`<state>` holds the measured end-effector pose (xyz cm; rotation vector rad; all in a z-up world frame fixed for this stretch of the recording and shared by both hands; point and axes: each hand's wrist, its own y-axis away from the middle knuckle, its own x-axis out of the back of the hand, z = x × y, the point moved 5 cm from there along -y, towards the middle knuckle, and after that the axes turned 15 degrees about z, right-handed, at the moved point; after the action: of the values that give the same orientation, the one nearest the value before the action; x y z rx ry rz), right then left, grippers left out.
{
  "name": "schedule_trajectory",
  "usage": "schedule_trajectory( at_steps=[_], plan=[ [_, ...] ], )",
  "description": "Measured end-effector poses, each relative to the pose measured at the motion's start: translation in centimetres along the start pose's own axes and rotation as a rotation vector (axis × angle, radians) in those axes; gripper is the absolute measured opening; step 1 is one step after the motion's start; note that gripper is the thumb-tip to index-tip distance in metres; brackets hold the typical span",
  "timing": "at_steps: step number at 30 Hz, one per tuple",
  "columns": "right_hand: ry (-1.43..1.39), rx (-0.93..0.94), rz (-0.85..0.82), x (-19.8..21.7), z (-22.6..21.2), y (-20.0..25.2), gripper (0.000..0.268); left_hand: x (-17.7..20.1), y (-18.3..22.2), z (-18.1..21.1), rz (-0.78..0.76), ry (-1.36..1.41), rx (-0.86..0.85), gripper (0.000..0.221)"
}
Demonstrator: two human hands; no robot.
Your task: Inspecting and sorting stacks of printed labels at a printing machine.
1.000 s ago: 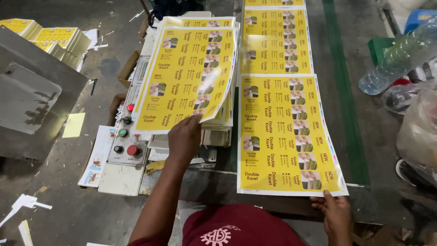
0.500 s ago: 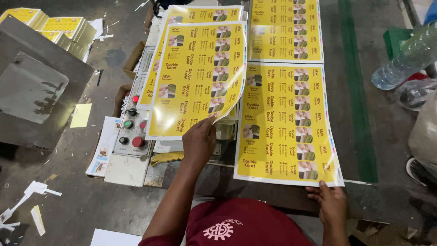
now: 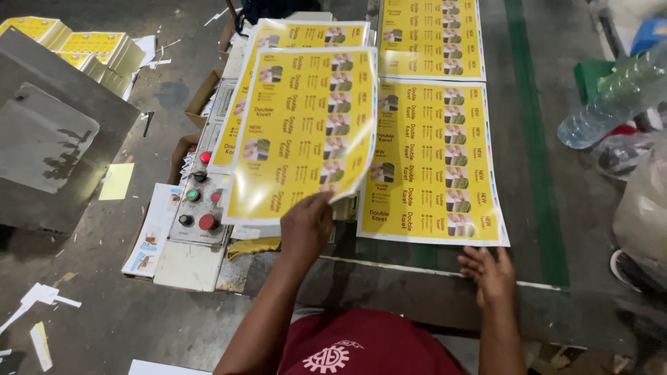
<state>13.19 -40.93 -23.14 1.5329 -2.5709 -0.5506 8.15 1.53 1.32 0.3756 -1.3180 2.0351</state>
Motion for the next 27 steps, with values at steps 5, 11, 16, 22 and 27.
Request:
schedule_trajectory(
  at_steps=[5,11,16,22,27],
  plan=[
    [0.061,-0.084,-0.002,-2.5,-3.0,6.0,0.074,-1.1,3.0,1.9,-0.013,0.163,-0.057,0.030],
    [0.223,-0.092,-0.407,-8.1,-1.1,10.1,0.056,-3.3,5.3,7.6,-0.146,0.262,-0.236,0.035],
    [-0.008,-0.146,-0.353,-9.9,-1.0,11.1,0.031,-4.4,6.5,9.4,-0.286,0.300,-0.353,0.036],
    [-0.113,-0.074,-0.221,-5.1,-0.1,7.9,0.029,-5.7,4.6,4.2,-0.240,0.178,-0.237,0.051],
    [-0.056,0.012,-0.097,-0.2,-0.6,7.2,0.026,-5.2,0.6,-2.2,-0.080,-0.051,-0.118,0.040]
  ],
)
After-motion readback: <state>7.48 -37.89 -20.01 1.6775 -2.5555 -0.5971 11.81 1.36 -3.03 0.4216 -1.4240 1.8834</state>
